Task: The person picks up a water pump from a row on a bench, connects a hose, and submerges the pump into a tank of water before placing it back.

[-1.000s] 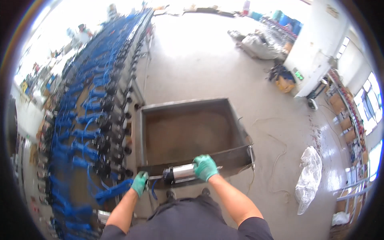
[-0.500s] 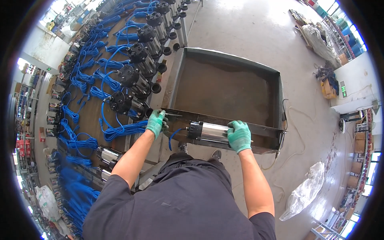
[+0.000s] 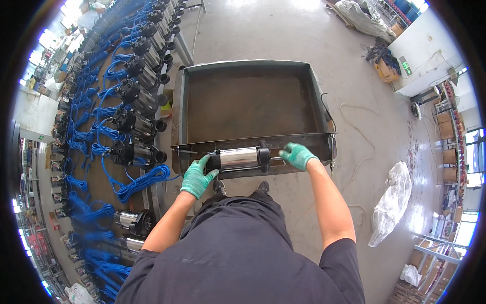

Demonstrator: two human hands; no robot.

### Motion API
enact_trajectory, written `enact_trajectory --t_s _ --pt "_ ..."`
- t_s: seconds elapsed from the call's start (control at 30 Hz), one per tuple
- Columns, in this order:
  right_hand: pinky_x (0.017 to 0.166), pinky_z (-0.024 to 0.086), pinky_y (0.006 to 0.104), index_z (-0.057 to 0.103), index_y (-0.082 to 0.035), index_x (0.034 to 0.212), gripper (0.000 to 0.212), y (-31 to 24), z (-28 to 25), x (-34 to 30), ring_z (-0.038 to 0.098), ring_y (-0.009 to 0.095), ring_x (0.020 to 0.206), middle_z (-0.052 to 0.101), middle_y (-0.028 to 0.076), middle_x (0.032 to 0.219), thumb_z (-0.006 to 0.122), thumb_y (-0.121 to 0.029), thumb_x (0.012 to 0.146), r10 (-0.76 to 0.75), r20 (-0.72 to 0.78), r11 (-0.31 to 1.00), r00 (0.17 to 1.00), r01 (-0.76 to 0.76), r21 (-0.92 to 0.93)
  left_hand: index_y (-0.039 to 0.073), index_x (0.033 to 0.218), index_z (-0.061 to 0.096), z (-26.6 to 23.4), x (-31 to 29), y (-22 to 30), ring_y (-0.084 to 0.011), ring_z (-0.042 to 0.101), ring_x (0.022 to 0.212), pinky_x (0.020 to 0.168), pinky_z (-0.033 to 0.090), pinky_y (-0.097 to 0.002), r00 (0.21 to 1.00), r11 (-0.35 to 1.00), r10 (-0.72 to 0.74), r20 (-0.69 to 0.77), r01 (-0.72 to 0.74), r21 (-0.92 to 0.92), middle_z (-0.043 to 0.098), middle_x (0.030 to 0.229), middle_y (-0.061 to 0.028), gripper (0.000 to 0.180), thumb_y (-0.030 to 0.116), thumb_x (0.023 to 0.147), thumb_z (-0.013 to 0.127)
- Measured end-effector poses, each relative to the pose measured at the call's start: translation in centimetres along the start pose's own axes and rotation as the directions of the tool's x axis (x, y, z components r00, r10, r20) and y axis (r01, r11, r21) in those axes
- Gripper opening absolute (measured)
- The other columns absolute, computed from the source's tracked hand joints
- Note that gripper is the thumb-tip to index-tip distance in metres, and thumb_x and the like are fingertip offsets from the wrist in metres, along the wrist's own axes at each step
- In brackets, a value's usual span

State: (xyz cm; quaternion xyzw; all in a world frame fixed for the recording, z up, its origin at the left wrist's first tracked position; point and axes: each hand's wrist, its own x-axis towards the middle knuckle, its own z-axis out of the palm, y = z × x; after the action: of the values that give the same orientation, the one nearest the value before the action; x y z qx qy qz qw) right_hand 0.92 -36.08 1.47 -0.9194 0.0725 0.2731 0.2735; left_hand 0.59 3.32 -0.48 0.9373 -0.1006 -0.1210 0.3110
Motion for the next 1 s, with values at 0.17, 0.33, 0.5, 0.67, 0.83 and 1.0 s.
enact_trajectory --t_s 0.17,0.33,0.5,0.67,0.83,1.0 --pt "0.066 0.056 0.0345 0.065 0.003 0.101 0.034 1.2 0.8 0.1 0.071 0.02 0.074 0.073 0.012 0.085 0.068 -0.03 0.096 0.045 0.381 0.935 0.924 -0.173 0.31 0.006 0.141 0.056 0.1 -0.3 1.4 -0.0393 0.064 0.105 0.093 0.051 -0.0457 0.999 0.988 -0.05 0.013 0.048 0.145 0.066 0.112 -0.0225 0.081 0.042 0.075 0.085" --pt "0.062 0.054 0.0343 0.065 0.001 0.1 0.027 2.2 1.7 -0.4 0.069 0.018 0.069 0.071 0.01 0.077 0.075 -0.022 0.091 -0.091 0.308 0.938 0.947 -0.022 0.346 0.009 0.143 0.054 0.3 -0.7 2.1 -0.0403 0.063 0.108 0.096 0.05 -0.0469 0.992 0.983 -0.119 0.049 0.111 0.147 0.064 0.116 -0.0217 0.082 0.047 0.076 0.083" --pt "0.066 0.051 0.0421 0.064 -0.004 0.107 0.035 5.4 7.4 -0.4 0.062 0.035 0.066 0.066 0.018 0.077 0.083 -0.019 0.082 -0.195 -0.274 0.974 0.942 0.218 0.054 0.011 0.14 0.055 -0.2 -0.7 2.9 -0.0393 0.063 0.105 0.094 0.051 -0.0475 0.981 0.971 -0.171 0.09 0.153 0.184 0.063 0.112 -0.0208 0.074 0.047 0.08 0.079" --pt "0.048 0.045 0.0295 0.07 -0.004 0.091 0.042 1.6 2.8 0.6 0.059 0.015 0.052 0.064 0.003 0.065 0.067 -0.046 0.098 0.045 0.199 0.87 0.979 -0.136 0.474 0.012 0.14 0.055 -0.5 -0.7 2.9 -0.0382 0.063 0.108 0.092 0.052 -0.0473 0.981 0.961 -0.173 0.083 0.149 0.235 0.063 0.113 -0.0198 0.071 0.046 0.081 0.079" --pt "0.042 0.04 0.0318 0.067 -0.011 0.087 0.045 3.1 4.5 3.0 0.048 0.016 0.043 0.057 0.001 0.057 0.05 -0.05 0.102 0.292 0.348 0.477 0.891 -0.451 0.754 0.012 0.14 0.056 -0.5 -0.2 3.6 -0.0373 0.063 0.11 0.092 0.052 -0.0478 0.984 0.952 -0.145 0.101 0.111 0.286 0.063 0.115 -0.0194 0.071 0.046 0.082 0.078" --pt "0.047 0.044 0.0329 0.066 -0.011 0.101 0.025 2.4 3.8 2.7 0.055 0.017 0.055 0.065 0.004 0.071 0.051 -0.03 0.102 0.254 0.379 0.457 0.89 -0.456 0.763 0.008 0.122 0.061 -0.8 -0.4 3.5 -0.0375 0.066 0.107 0.09 0.054 -0.048 0.988 0.96 -0.139 0.064 0.119 0.254 0.065 0.112 -0.0197 0.055 0.042 0.082 0.08"
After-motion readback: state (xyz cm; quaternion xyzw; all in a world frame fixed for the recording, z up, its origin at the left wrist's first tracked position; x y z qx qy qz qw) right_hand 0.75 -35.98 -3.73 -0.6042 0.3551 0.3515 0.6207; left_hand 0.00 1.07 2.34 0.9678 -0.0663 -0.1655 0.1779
